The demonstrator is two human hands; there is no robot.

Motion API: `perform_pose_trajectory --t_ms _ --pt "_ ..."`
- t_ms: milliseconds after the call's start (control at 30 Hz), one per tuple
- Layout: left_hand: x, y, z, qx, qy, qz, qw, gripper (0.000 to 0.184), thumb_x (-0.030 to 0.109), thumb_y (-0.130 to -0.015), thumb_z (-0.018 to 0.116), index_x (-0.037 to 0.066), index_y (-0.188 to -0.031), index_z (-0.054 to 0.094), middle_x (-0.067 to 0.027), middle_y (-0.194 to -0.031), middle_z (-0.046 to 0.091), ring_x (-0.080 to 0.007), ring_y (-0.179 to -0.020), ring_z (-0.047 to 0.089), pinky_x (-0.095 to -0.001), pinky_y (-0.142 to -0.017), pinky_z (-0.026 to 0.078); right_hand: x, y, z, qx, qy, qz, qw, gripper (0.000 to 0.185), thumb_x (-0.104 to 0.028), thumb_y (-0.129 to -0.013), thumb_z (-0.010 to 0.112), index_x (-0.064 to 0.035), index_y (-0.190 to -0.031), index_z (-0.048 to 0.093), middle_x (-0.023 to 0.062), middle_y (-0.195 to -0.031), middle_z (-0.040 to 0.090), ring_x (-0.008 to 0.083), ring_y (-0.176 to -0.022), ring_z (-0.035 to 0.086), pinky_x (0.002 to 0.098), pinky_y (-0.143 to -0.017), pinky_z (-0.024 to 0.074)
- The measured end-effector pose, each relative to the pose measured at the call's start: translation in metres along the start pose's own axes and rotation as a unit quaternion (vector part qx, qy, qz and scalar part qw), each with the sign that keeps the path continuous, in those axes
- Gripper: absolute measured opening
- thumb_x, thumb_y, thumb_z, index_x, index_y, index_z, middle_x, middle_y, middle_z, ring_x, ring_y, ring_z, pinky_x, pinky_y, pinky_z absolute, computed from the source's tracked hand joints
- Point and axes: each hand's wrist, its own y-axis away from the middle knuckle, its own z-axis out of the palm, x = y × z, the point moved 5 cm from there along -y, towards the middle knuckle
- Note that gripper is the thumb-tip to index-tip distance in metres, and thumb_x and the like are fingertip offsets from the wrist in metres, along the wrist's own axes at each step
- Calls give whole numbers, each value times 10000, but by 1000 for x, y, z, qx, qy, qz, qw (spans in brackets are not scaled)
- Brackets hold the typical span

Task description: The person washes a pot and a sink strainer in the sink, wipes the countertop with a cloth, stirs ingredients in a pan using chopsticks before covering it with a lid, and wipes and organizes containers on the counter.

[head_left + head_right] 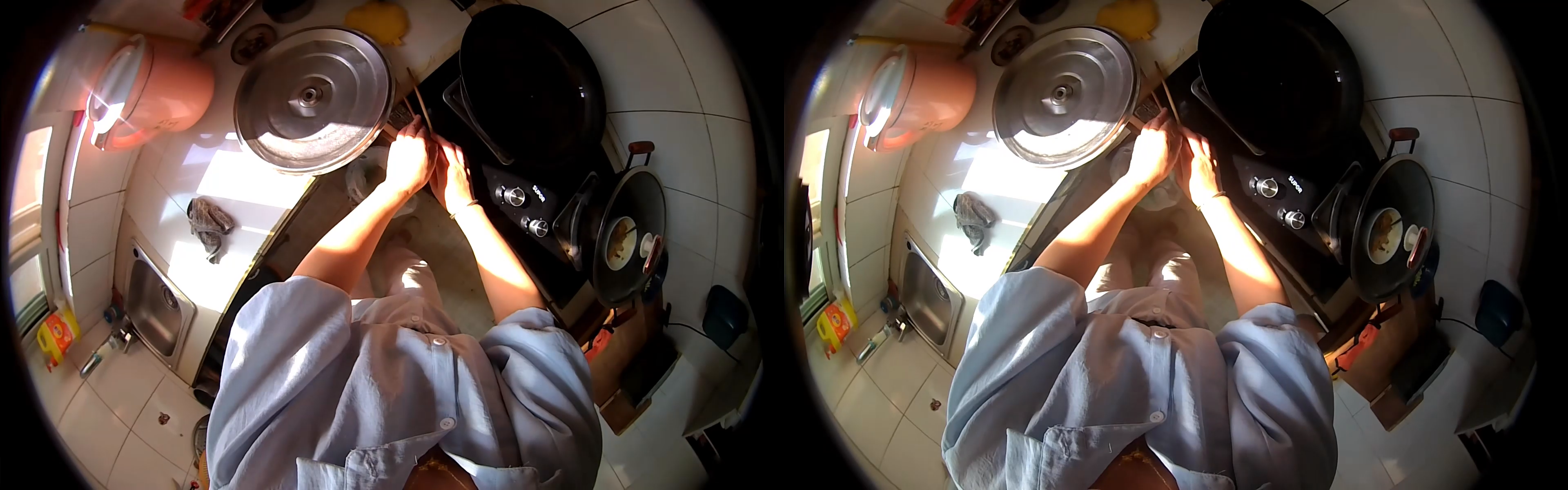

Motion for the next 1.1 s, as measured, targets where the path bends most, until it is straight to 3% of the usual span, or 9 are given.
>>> perform_pose_trajectory --t_ms 133,333,533,600,767,833,900,1067,1100 --pt "2 -7 6 -22 17 89 996 256 68 -806 550 -85 -1011 571 -291 -1147 552 -429 -1094 521 -434 -906 465 7 -7 2 15 -18 6 1000 397 -72 -798 566 -40 -1189 508 127 -1229 528 336 -1104 492 420 -942 412" --pt "11 -11 -7 -36 79 41 995 248 37 -801 536 -79 -1018 568 -251 -1097 569 -428 -1075 523 -420 -876 473 12 -13 -1 18 -49 13 999 425 -54 -762 592 -48 -1178 507 139 -1188 539 347 -1085 498 424 -938 402" --pt "3 -9 -5 17 140 -41 989 298 28 -840 543 -65 -1123 535 -232 -1191 509 -411 -1041 545 -408 -880 476 7 -19 -1 35 -51 31 998 421 -29 -760 591 -47 -1173 509 136 -1172 544 348 -1069 510 422 -914 426" --pt "9 -8 -12 37 114 4 993 314 35 -841 544 -62 -1139 526 -233 -1195 502 -407 -1061 533 -405 -887 473 0 -22 -5 63 -51 23 996 437 -24 -766 591 -42 -1195 509 138 -1217 526 346 -1093 507 424 -930 429" --pt "17 -5 -64 76 146 -20 986 444 85 -846 593 -11 -1258 458 -198 -1286 433 -370 -1173 457 -384 -965 413 -35 -42 -5 110 -105 1 988 509 -19 -805 577 -36 -1293 433 172 -1290 487 354 -1182 472 410 -991 399" --pt "1 -1 -99 125 122 0 985 503 92 -849 618 10 -1304 419 -183 -1311 419 -348 -1216 431 -388 -1004 371 -54 -54 6 114 -155 3 981 553 -33 -830 573 -27 -1346 376 199 -1335 443 355 -1239 427 412 -1034 360" --pt "-21 -1 -142 187 66 1 980 568 67 -835 621 -3 -1337 366 -219 -1345 390 -380 -1248 393 -413 -1041 336 -66 -67 19 99 -183 54 977 613 -61 -839 580 -2 -1389 315 220 -1407 359 359 -1298 362 423 -1078 307" --pt "-150 22 -215 343 -70 -100 931 660 102 -845 648 20 -1402 303 -197 -1427 339 -322 -1343 295 -401 -1100 251 -64 -85 74 130 -266 189 936 693 -126 -856 594 32 -1421 225 256 -1454 272 372 -1354 273 415 -1117 236" --pt "-175 30 -218 359 -80 -145 918 645 98 -842 648 20 -1391 317 -189 -1408 361 -309 -1297 350 -386 -1073 287 -59 -85 83 144 -277 217 925 706 -131 -852 602 33 -1422 220 254 -1456 271 368 -1357 267 414 -1119 230"
